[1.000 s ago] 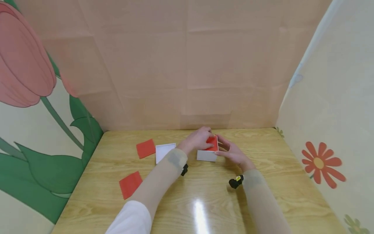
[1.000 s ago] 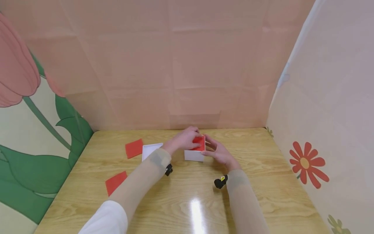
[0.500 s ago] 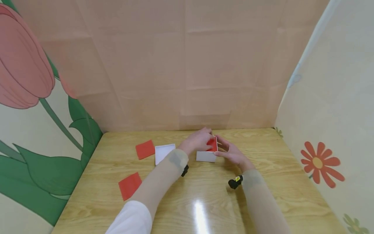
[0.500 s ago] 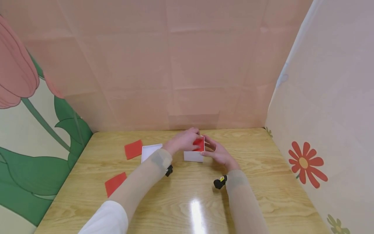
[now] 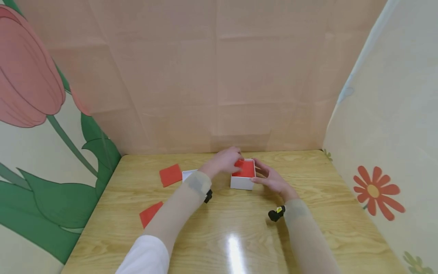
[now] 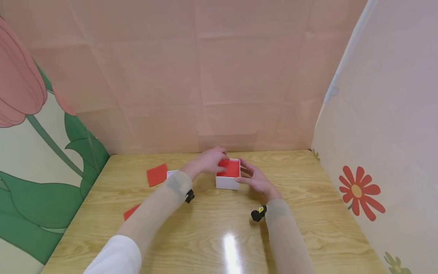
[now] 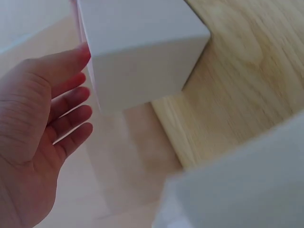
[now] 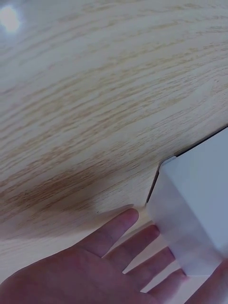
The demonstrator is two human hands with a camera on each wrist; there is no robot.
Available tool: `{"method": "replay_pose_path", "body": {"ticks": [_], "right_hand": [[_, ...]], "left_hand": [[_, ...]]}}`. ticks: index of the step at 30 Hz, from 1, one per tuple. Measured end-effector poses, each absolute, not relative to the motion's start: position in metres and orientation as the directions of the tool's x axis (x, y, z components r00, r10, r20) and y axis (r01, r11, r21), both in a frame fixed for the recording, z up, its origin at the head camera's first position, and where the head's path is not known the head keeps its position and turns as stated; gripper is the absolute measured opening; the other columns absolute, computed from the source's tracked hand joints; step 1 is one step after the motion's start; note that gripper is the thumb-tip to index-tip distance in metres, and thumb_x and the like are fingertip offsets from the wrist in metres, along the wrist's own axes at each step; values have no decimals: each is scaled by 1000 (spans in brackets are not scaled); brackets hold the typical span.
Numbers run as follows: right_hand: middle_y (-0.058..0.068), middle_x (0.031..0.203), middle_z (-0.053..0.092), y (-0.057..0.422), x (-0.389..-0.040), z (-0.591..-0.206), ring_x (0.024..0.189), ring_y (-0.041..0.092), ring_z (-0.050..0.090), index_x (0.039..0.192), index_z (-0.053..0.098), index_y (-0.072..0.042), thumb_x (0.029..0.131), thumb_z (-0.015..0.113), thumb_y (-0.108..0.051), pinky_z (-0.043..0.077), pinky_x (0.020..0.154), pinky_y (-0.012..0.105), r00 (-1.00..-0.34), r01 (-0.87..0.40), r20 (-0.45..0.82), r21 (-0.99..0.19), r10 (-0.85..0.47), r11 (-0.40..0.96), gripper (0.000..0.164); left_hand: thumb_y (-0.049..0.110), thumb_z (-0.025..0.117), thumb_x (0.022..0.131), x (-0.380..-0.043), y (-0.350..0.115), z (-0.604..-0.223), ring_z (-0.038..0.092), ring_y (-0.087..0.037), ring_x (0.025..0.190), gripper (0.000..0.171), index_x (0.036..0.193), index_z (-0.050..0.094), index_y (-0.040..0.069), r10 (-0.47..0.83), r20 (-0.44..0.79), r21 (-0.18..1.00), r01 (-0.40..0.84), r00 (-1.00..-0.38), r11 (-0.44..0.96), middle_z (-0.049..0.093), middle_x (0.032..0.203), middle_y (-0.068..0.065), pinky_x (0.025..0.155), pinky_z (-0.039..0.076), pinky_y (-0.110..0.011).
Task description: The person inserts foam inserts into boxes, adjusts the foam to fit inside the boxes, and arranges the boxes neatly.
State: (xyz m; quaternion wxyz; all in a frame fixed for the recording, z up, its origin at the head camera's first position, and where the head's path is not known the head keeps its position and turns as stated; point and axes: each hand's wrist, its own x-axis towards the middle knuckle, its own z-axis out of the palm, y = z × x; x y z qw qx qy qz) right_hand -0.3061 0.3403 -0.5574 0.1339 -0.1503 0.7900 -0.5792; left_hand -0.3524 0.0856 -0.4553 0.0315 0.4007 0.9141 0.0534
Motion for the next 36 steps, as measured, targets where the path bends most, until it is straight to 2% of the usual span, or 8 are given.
{"method": "replay_pose_path", "body": {"ticks": [6,17,24,31,36], "right_hand": [[5,176,26,340,-306,-558,158,42,30,172,26,-31,99,80,-27,21,126,68,-920,-76,-41,-957,-390,280,91],[2,177,25,343,-308,-562,158,41,29,171,27,-33,98,80,-27,22,126,68,-921,-66,-45,-961,-387,268,90],[3,177,24,343,-307,-561,158,42,29,172,25,-29,99,80,-28,21,125,69,-920,-75,-37,-960,-389,270,92],[4,176,26,342,-306,-561,157,42,31,173,24,-26,99,80,-27,23,125,68,-919,-92,-22,-959,-394,269,93],[4,176,25,341,-304,-559,157,43,30,173,21,-19,99,80,-27,23,125,68,-918,-93,-19,-961,-396,262,95]], "left_hand": [[36,80,97,-357,74,-456,58,-19,110,30,113,82,11,766,-38,79,762,-642,642,70,113,-3,97,52,-32],[38,80,98,-352,79,-456,54,-15,108,28,113,82,14,751,-78,61,748,-656,660,70,113,1,96,51,-28],[36,80,98,-351,84,-458,55,-14,102,22,107,82,16,749,-78,17,750,-658,661,68,102,6,101,48,-28],[30,80,98,-348,86,-459,53,-15,100,17,103,81,15,743,-87,24,744,-664,668,68,98,6,94,49,-29],[32,79,99,-349,88,-458,52,-15,98,17,100,79,15,744,-89,63,741,-663,668,66,94,6,87,49,-29]]}}
